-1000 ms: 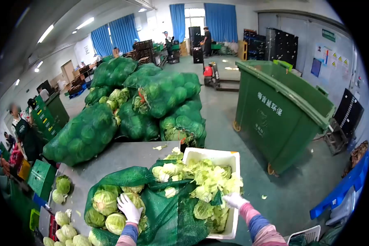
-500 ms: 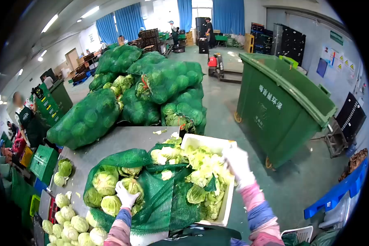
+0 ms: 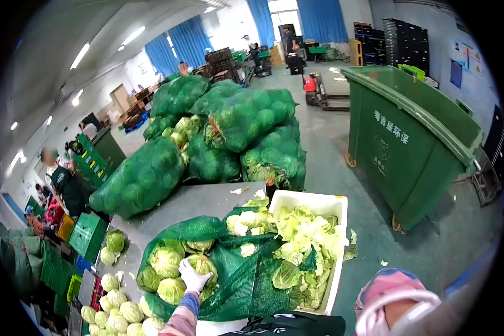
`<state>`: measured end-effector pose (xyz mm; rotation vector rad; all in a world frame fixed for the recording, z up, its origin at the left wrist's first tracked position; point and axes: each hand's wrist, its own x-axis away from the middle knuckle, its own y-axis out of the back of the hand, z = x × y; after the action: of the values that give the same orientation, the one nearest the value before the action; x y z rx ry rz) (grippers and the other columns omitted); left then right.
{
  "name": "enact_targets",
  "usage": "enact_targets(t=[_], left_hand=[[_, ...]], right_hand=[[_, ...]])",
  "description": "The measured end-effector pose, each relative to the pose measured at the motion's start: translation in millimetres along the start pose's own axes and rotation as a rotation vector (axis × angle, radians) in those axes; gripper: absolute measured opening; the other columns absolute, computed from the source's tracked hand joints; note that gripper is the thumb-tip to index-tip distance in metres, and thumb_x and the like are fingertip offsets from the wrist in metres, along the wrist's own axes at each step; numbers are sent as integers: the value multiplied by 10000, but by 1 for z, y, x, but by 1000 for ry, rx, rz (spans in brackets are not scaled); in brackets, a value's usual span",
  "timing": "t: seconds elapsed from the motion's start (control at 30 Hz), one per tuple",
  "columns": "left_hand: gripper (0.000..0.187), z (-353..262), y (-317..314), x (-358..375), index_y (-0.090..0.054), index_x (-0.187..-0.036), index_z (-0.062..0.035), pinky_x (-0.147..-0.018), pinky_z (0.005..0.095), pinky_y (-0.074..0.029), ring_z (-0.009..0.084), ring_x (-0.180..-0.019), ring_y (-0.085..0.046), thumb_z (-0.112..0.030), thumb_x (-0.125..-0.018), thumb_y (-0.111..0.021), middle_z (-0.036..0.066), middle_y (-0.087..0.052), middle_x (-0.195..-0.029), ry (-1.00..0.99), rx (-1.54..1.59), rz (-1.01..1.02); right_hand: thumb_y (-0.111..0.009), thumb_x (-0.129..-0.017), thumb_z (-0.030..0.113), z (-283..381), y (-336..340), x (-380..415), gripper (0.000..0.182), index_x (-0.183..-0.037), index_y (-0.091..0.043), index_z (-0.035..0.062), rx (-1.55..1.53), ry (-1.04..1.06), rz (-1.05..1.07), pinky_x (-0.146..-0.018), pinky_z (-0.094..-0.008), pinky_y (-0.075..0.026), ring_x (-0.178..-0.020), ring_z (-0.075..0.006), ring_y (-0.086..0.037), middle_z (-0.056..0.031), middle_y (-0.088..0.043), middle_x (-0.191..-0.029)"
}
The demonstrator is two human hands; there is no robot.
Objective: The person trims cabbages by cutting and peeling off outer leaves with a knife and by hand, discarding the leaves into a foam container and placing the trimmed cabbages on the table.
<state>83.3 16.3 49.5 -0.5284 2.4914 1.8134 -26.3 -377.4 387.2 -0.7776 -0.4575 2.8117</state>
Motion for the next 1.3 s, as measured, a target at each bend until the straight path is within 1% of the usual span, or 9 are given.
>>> enact_targets(t=[0.2,0.37,0.5,0.67,0.77,0.87,1.03,1.17,1.3], left_hand=[[1049,-8,6,0,-341,-1339,-44,-1002,506,-391,365,-1255,-372,-332,-511,-915,150,-374,-1357,35,-18,42],[1054,-6,4,-1,-346,-1346,-35,-1008,513,-380,368,-1269,-363,-327,-509,-916,157,-359,-1393,16,5,30],[1046,-4,-1,1,-353,-1331,-17,-1021,488,-380,395,-1254,-374,-321,-504,-917,190,-377,-1370,-26,10,-6],[1076,-5,3,5,-342,-1364,-22,-1036,511,-363,404,-1264,-366,-318,-505,-918,209,-363,-1403,-11,41,21],[1060,2,-3,3,-358,-1349,-22,-1043,488,-363,401,-1248,-383,-307,-497,-921,190,-373,-1402,-50,31,-10],[1038,-7,3,3,-364,-1337,-24,-1038,489,-365,388,-1257,-375,-300,-502,-916,186,-363,-1411,10,1,28],[1034,-2,-2,3,-353,-1344,-31,-1037,492,-361,384,-1260,-366,-263,-505,-910,179,-360,-1403,-15,46,5],[1033,3,-6,4,-353,-1335,-28,-1053,488,-343,382,-1274,-346,-223,-492,-917,181,-353,-1400,-38,103,-27],[1041,5,-1,11,-348,-1328,-6,-1076,483,-314,391,-1277,-340,-217,-487,-924,198,-349,-1396,-39,146,-34]], right_hand=[[-504,-988,241,-83,20,77,460,-1353,-443,-33,73,-433,-12,-426,-193,-366,-524,-68,-472,-40,-584,-823],[-495,-991,253,-102,27,108,468,-1356,-438,-32,93,-530,-51,-433,-200,-380,-537,-76,-488,-54,-593,-842],[-489,-993,263,-88,29,106,474,-1359,-435,-32,78,-450,-75,-438,-205,-392,-547,-83,-500,-65,-601,-858],[-480,-996,276,-65,32,97,482,-1363,-430,-32,43,-355,-120,-445,-212,-406,-560,-92,-515,-79,-611,-877],[-475,-997,284,-52,37,95,487,-1365,-428,-32,45,-314,-150,-449,-216,-414,-568,-97,-525,-88,-617,-889],[-471,-999,291,-41,41,96,492,-1367,-425,-32,37,-272,-181,-453,-220,-423,-576,-102,-534,-96,-623,-900],[-462,-1001,304,-27,42,92,500,-1370,-420,-32,2,-192,-222,-460,-227,-437,-589,-111,-549,-110,-633,-920],[-456,-1003,314,-13,40,83,507,-1373,-417,-32,-69,-83,-222,-466,-232,-448,-600,-118,-562,-121,-640,-935],[-449,-1006,324,21,34,59,514,-1375,-413,-32,-188,124,-168,-471,-237,-460,-610,-125,-574,-133,-648,-950]])
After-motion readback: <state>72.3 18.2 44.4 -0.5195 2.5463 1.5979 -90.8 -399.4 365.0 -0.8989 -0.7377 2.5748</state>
